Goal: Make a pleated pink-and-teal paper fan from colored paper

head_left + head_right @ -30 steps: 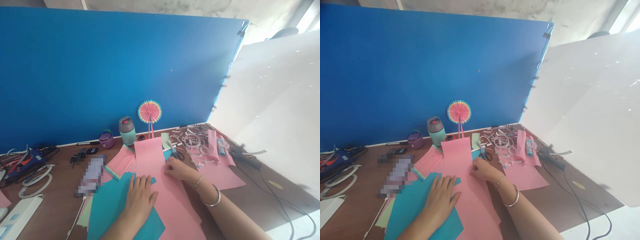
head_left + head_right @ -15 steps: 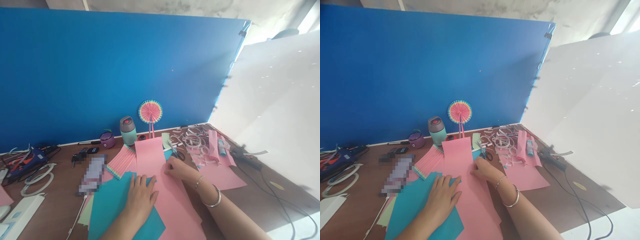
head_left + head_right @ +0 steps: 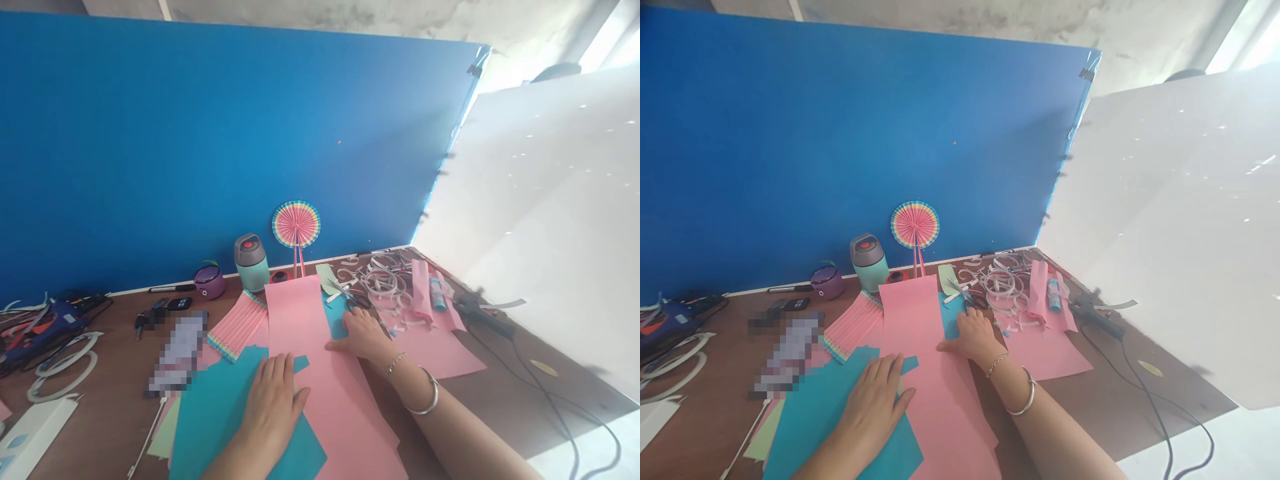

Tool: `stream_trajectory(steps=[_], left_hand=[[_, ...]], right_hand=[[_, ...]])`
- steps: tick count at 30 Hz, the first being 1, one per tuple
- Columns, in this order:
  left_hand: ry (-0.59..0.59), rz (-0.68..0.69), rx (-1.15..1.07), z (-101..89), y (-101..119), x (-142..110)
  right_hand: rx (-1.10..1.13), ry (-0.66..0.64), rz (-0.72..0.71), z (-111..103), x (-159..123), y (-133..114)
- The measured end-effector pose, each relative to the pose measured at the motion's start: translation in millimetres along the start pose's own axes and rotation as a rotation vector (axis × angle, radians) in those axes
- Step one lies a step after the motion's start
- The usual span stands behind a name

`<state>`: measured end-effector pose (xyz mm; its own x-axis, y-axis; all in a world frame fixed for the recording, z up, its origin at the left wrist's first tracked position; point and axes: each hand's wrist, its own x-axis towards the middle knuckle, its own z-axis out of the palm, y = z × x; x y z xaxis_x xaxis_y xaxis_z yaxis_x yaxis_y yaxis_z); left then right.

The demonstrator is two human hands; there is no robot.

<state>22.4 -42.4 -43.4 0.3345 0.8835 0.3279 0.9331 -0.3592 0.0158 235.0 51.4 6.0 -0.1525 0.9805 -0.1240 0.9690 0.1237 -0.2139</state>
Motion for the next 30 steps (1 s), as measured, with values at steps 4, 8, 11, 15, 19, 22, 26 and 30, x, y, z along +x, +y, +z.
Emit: stream_trajectory(steps=[4, 8, 11, 15, 19, 22, 26, 30], left_hand=[[-0.015, -0.041, 0.117, -3.0, 7, 0], [-0.037, -0.083, 0.182, -10.8, 11, 2], [-0.011, -0.104, 0.191, -13.7, 8, 0], [0.021, -0.087, 0.140, -16.1, 2, 0], [0.053, -0.083, 0.127, -19.8, -2, 5], [0.039, -0.095, 0.117, -22.9, -7, 10], [0.082, -0.133, 0.037, -26.7, -16, 16], [0.216, -0.167, -0.139, -30.8, -23, 22]], right_hand=[[-0.037, 0.011, 0.003, 0, 0, 0], [-0.032, 0.008, -0.011, 1, 0, 1], [-0.011, 0.056, -0.059, 0, 0, 2], [0.093, 0.162, -0.361, -5, -2, -3], [0.078, 0.203, -0.596, -4, -6, -19], [-0.073, 0.167, -0.643, 3, -6, -29], [-0.210, 0.171, -0.661, 11, -4, -31], [-0.255, 0.172, -0.672, 10, -3, -29]])
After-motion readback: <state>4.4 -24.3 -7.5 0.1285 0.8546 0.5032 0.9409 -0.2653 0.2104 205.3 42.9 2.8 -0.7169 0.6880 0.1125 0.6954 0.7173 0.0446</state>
